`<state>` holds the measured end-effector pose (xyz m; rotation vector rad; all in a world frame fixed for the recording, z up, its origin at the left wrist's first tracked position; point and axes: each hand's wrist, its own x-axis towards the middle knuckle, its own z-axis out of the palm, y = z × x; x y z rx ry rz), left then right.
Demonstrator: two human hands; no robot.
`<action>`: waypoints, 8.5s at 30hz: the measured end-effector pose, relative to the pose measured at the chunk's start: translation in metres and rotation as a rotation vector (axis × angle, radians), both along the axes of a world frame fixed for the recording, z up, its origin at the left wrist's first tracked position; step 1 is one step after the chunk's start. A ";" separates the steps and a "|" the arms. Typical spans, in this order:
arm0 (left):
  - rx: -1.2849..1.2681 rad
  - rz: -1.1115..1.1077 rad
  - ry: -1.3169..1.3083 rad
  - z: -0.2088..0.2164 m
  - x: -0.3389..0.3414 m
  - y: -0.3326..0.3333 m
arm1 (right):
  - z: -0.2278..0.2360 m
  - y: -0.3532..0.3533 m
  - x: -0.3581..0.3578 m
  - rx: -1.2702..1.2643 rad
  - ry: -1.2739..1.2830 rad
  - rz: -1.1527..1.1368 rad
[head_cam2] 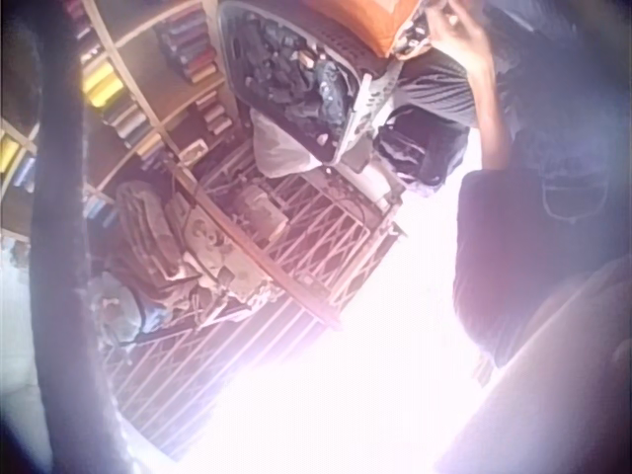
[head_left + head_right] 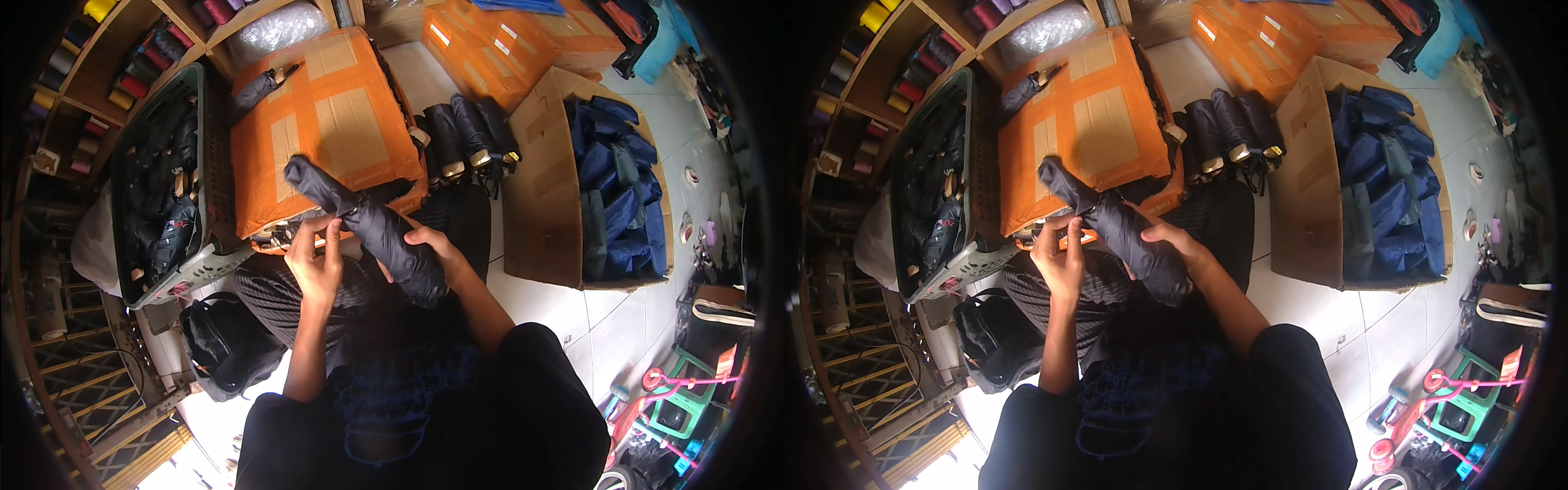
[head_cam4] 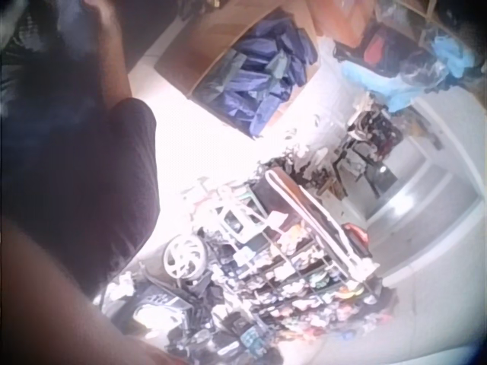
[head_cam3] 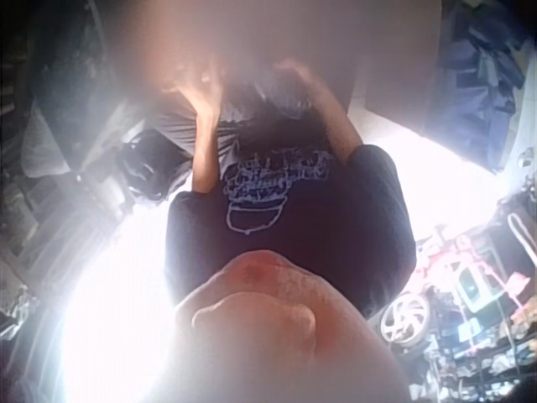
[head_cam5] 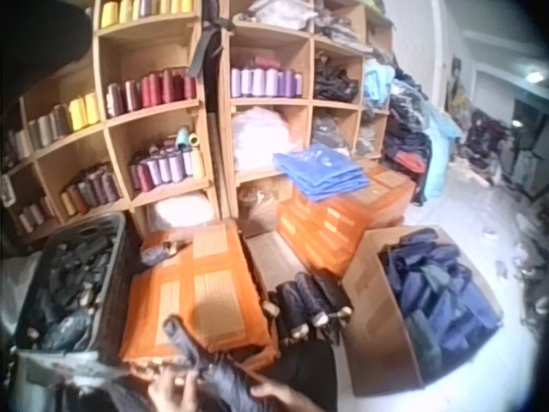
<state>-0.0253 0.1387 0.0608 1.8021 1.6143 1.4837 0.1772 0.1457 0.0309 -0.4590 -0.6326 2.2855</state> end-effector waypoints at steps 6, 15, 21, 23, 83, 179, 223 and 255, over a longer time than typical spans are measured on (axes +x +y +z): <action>-0.024 -0.018 0.014 -0.002 0.009 0.000 | -0.012 0.004 0.004 0.106 -0.098 -0.014; -0.050 0.038 -0.028 0.006 0.014 0.006 | 0.033 0.011 -0.006 1.050 -0.847 -0.243; 0.034 0.038 0.069 0.008 0.010 0.003 | 0.058 0.005 -0.005 1.080 -1.218 -0.155; 0.054 0.011 0.111 0.006 0.009 0.002 | 0.058 0.003 -0.005 1.116 -1.289 -0.195; -0.655 -0.171 -1.170 -0.010 0.029 -0.016 | 0.039 -0.023 -0.053 1.072 -1.225 -0.507; 0.049 -0.157 0.330 0.048 0.015 -0.002 | 0.030 -0.025 -0.053 0.979 -1.430 -0.728; -0.491 -0.450 -1.128 0.031 0.023 0.012 | 0.046 -0.018 -0.044 -0.056 -0.349 -0.131; -0.412 -0.394 -1.027 0.014 0.020 -0.006 | 0.060 -0.027 -0.052 0.321 -0.508 -0.415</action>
